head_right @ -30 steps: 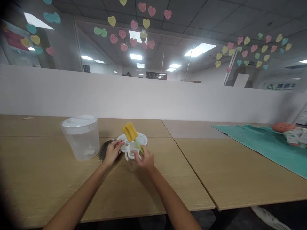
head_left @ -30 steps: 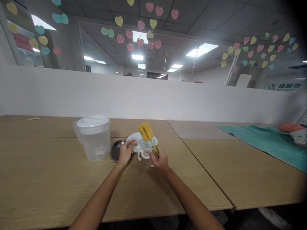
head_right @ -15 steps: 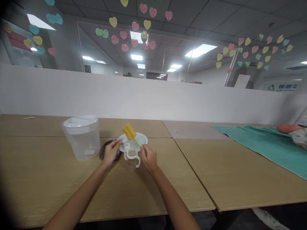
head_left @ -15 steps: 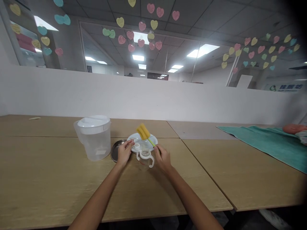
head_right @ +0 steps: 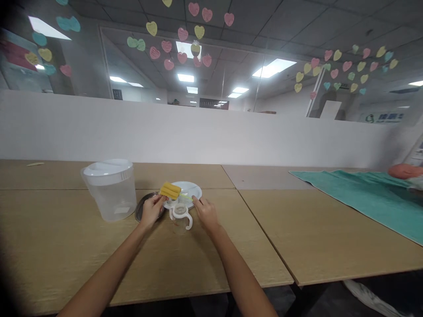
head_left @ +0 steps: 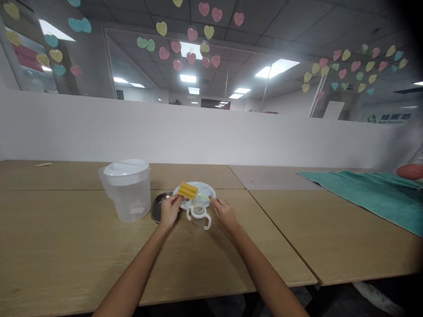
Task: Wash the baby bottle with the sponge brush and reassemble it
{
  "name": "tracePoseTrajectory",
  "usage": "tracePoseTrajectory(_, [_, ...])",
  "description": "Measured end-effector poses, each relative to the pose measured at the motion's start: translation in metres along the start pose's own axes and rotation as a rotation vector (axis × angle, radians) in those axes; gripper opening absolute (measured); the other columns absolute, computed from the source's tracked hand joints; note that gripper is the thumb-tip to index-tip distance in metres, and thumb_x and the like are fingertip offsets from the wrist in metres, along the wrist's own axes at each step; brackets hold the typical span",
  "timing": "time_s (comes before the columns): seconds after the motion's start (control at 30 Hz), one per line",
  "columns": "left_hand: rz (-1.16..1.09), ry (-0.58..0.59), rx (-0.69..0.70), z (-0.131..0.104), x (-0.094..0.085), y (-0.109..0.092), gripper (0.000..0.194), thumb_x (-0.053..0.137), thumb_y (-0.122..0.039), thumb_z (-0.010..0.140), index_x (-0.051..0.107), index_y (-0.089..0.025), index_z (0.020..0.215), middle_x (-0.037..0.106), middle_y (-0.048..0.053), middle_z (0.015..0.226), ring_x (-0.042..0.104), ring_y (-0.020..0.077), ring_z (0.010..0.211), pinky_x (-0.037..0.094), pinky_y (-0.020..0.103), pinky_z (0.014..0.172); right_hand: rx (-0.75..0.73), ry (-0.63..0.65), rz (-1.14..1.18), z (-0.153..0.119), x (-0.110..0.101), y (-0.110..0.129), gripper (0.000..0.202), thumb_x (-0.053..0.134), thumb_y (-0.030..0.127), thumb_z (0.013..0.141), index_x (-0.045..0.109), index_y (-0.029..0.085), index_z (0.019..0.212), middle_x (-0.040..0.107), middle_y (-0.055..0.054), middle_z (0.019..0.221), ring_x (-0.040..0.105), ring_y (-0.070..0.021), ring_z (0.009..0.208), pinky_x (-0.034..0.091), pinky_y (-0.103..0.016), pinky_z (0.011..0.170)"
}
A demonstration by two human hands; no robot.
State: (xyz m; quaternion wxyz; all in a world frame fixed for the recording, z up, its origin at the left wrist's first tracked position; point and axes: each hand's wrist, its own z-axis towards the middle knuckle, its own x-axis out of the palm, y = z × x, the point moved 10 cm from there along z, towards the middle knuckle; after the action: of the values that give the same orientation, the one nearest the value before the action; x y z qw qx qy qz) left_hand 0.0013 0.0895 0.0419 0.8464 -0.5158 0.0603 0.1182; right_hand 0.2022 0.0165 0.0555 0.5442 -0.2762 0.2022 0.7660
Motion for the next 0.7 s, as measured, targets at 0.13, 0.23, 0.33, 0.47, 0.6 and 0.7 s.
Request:
tracePoseTrajectory(0.13, [-0.059, 0.002, -0.012, 0.001, 0.001, 0.001, 0.045, 0.055, -0.05, 0.073, 0.067, -0.012, 0.093, 0.065, 0.003, 0.064, 0.044, 0.0082, 0.043, 0.033, 0.021, 0.046, 0.096, -0.093, 0.035, -0.001, -0.008, -0.01, 0.033, 0.035, 0.027, 0.095, 0.063, 0.019, 0.111, 0.064, -0.006, 0.077, 0.057, -0.0119, 0.066, 0.036, -0.02, 0.057])
tracePoseTrajectory(0.23, [-0.045, 0.014, -0.031, 0.0, 0.001, 0.004, 0.046, 0.054, -0.051, 0.074, 0.068, -0.011, 0.092, 0.059, 0.001, 0.053, 0.044, 0.0088, 0.042, 0.033, 0.02, 0.044, 0.177, -0.115, 0.082, -0.002, -0.014, -0.017, 0.035, 0.034, 0.03, 0.095, 0.065, 0.019, 0.108, 0.064, -0.005, 0.078, 0.058, -0.0117, 0.065, 0.035, -0.02, 0.055])
tracePoseTrajectory(0.33, [-0.064, 0.028, -0.046, -0.001, 0.003, 0.003, 0.048, 0.054, -0.052, 0.073, 0.068, -0.011, 0.095, 0.058, 0.001, 0.052, 0.048, 0.0106, 0.045, 0.036, 0.02, 0.044, 0.136, -0.103, 0.117, -0.002, -0.018, -0.011, 0.033, 0.037, 0.032, 0.093, 0.066, 0.021, 0.105, 0.064, -0.004, 0.076, 0.057, -0.011, 0.065, 0.034, -0.02, 0.056])
tracePoseTrajectory(0.47, [-0.079, 0.015, 0.006, -0.004, 0.002, -0.007, 0.049, 0.055, -0.053, 0.072, 0.068, -0.012, 0.096, 0.064, 0.005, 0.067, 0.052, 0.0119, 0.051, 0.038, 0.021, 0.043, 0.137, -0.08, 0.098, -0.001, -0.018, -0.011, 0.031, 0.04, 0.031, 0.092, 0.066, 0.021, 0.105, 0.064, -0.004, 0.075, 0.057, -0.0109, 0.065, 0.033, -0.02, 0.057])
tracePoseTrajectory(0.6, [-0.125, -0.047, 0.08, -0.001, -0.005, -0.01, 0.043, 0.056, -0.051, 0.073, 0.069, -0.015, 0.092, 0.065, 0.009, 0.096, 0.054, 0.0112, 0.059, 0.039, 0.02, 0.045, 0.286, -0.026, 0.063, -0.002, -0.013, -0.03, 0.028, 0.043, 0.028, 0.089, 0.068, 0.02, 0.101, 0.064, -0.004, 0.078, 0.057, -0.0118, 0.067, 0.033, -0.021, 0.058])
tracePoseTrajectory(0.7, [-0.168, -0.114, 0.082, 0.005, -0.011, 0.0, 0.039, 0.06, -0.051, 0.069, 0.071, -0.016, 0.083, 0.062, 0.01, 0.105, 0.057, 0.0155, 0.077, 0.045, 0.024, 0.06, 0.293, 0.029, 0.106, -0.002, -0.009, -0.031, 0.028, 0.044, 0.022, 0.086, 0.068, 0.02, 0.1, 0.065, -0.004, 0.079, 0.057, -0.0125, 0.07, 0.035, -0.021, 0.061])
